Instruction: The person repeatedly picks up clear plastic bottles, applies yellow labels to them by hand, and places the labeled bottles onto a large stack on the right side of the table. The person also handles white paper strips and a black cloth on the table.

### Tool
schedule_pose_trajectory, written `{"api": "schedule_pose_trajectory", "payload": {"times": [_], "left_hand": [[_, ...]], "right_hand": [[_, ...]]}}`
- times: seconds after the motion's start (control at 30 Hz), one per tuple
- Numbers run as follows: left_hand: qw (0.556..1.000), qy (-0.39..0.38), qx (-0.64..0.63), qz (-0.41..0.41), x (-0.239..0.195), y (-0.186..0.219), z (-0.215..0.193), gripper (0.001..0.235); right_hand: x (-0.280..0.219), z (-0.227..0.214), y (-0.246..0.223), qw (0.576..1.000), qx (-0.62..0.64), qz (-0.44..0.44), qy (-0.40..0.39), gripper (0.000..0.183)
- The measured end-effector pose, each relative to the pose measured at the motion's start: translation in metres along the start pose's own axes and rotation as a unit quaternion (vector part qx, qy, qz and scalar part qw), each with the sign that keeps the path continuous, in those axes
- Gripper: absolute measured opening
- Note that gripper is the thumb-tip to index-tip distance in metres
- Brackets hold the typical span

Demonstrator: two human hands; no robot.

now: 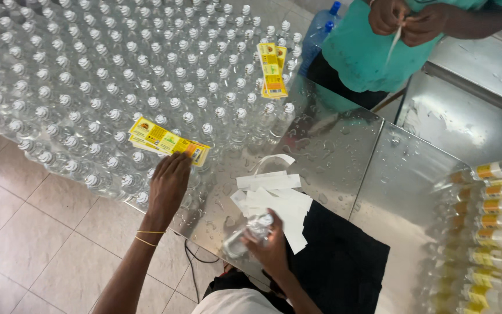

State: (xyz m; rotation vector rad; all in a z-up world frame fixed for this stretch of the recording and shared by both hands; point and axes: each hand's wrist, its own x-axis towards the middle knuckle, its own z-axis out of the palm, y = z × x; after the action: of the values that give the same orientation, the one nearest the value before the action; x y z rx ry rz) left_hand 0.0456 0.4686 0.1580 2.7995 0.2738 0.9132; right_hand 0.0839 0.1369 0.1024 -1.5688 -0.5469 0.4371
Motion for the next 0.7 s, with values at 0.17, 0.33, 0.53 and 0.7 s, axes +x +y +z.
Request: {"api": "schedule_pose_trajectory", "payload": {"times": [0.17, 0.33, 0.53, 0.7], "left_hand": [[0.994, 0.103, -0.002, -0.021, 0.023, 0.007, -0.023, 0.013], [0.983, 0.173, 0.009, -0.056, 0.036, 0.007, -0.028, 0.006], [0.915, 0.283, -0.217, -0.191, 0.052, 0.120, -0.067, 0.018], [0.818, 0.146, -0.469, -0.301, 0.037, 0.249, -0.041, 0.023]], "right_hand": [[-0.033, -0.133, -0.016, 0.923, -0.148, 0.324, 0.147, 0.086], [-0.059, -0.202, 0.052, 0.854, -0.333, 0.397, 0.057, 0.091], [-0.071, -0.204, 0.083, 0.821, -0.469, 0.324, 0.026, 0.104], [-0.075, -0.174, -0.056, 0.891, -0.406, -0.034, 0.197, 0.067]]}}
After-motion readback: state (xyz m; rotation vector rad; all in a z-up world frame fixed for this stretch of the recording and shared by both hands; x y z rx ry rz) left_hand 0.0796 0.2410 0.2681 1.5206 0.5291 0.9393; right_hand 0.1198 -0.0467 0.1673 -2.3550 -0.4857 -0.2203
